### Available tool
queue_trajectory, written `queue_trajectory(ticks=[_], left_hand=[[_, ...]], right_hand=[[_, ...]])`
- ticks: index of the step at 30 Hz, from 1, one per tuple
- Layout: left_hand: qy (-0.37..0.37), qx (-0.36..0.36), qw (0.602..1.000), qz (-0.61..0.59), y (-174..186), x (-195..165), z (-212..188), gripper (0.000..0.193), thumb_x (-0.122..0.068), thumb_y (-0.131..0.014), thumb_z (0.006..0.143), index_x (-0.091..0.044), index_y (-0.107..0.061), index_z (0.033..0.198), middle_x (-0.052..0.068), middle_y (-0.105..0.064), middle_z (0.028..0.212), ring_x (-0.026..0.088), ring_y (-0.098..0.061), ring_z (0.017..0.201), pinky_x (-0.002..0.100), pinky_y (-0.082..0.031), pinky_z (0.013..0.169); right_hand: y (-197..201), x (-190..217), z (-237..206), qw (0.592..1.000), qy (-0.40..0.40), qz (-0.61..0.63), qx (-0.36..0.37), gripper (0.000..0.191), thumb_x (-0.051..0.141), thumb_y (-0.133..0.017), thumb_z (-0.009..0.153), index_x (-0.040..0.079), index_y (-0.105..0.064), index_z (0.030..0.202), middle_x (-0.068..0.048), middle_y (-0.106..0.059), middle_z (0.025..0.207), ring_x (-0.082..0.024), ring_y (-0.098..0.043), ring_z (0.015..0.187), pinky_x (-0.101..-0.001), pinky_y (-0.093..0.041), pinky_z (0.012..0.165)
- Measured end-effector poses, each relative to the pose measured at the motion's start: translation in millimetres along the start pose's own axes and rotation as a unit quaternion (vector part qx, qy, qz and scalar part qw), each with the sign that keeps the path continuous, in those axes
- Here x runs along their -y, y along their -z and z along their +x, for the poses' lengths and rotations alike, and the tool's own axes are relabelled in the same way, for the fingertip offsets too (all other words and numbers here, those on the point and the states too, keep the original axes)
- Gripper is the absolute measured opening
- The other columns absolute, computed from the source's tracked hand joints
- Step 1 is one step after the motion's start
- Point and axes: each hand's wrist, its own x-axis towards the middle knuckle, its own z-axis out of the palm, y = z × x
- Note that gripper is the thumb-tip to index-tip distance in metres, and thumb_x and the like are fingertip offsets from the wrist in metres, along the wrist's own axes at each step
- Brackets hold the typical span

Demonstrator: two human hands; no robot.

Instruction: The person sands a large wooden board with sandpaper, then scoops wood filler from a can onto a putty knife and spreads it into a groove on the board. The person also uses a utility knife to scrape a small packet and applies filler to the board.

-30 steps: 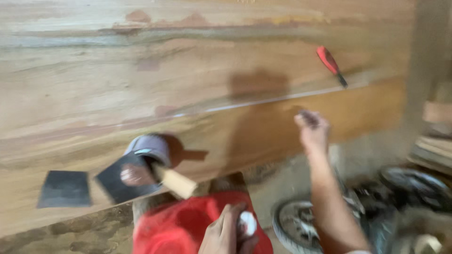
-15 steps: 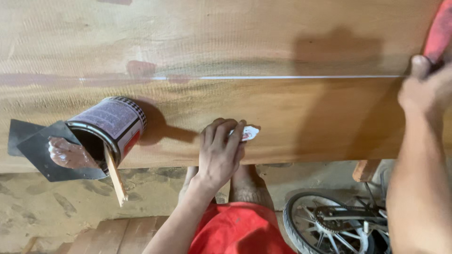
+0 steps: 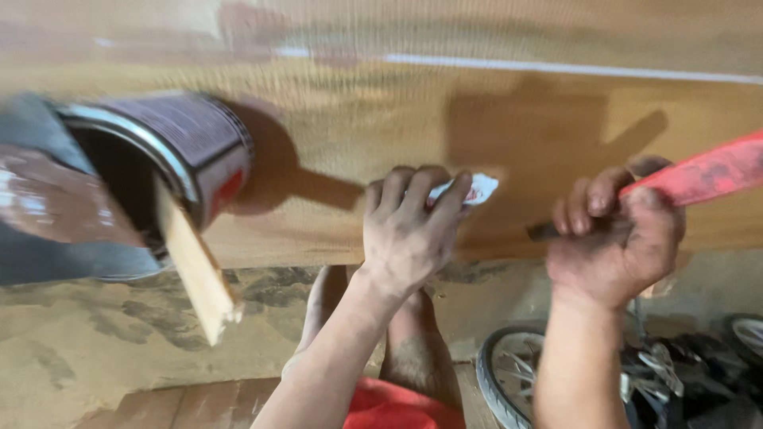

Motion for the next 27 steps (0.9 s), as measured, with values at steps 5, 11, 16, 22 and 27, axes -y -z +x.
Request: queue_trajectory(ticks=[5, 11, 16, 22, 27], left_hand=[[0.02, -0.028, 0.999, 0.011, -3.0, -2.0, -2.3, 0.034, -0.027, -0.075, 0.093, -0.019, -0.071, 0.125, 0.002, -0.062, 0.119, 0.026, -0.057, 0.112, 0.047, -0.044, 0.093], [0.028, -0.064, 0.996, -0.051, -8.9, 4.2, -5.2, 0.025, -0.028, -0.076, 0.1, -0.016, -0.072, 0.122, 0.001, -0.063, 0.113, 0.025, -0.06, 0.109, 0.044, -0.046, 0.098], [0.016, -0.08, 0.994, -0.073, -10.0, 6.9, -10.4, 0.019, -0.023, -0.077, 0.101, -0.014, -0.072, 0.118, 0.0, -0.064, 0.113, 0.024, -0.06, 0.107, 0.041, -0.047, 0.09], [0.027, -0.096, 0.988, -0.121, -9.6, 9.5, -12.6, 0.024, -0.017, -0.077, 0.096, -0.007, -0.071, 0.117, 0.005, -0.065, 0.115, 0.028, -0.06, 0.111, 0.041, -0.05, 0.091], [0.047, -0.124, 0.986, -0.104, -8.7, 8.2, -16.7, 0.021, -0.015, -0.077, 0.093, -0.008, -0.072, 0.112, 0.003, -0.067, 0.111, 0.027, -0.061, 0.109, 0.041, -0.049, 0.094]], right_hand=[[-29.1, -20.5, -2.2, 0.99, 0.116, -0.05, 0.056, 0.017, 0.027, -0.058, 0.105, 0.012, -0.055, 0.114, -0.007, -0.05, 0.077, -0.018, -0.043, 0.056, -0.0338, -0.036, 0.053], [-37.8, -39.8, 2.1, 0.972, 0.183, -0.1, 0.106, 0.025, 0.037, -0.053, 0.114, 0.013, -0.052, 0.112, -0.007, -0.044, 0.071, -0.019, -0.037, 0.051, -0.0354, -0.033, 0.052], [-30.4, -41.9, -0.8, 0.977, 0.143, -0.065, 0.144, 0.029, 0.041, -0.047, 0.118, 0.012, -0.047, 0.113, -0.008, -0.039, 0.07, -0.019, -0.032, 0.053, -0.034, -0.029, 0.053], [-30.3, -45.1, 6.5, 0.973, 0.142, -0.057, 0.173, 0.033, 0.043, -0.045, 0.118, 0.01, -0.046, 0.112, -0.009, -0.036, 0.069, -0.02, -0.029, 0.053, -0.0345, -0.027, 0.052], [-41.0, -54.7, 9.3, 0.969, 0.156, -0.069, 0.177, 0.032, 0.04, -0.046, 0.118, 0.009, -0.045, 0.111, -0.009, -0.037, 0.068, -0.02, -0.029, 0.051, -0.0351, -0.028, 0.05]])
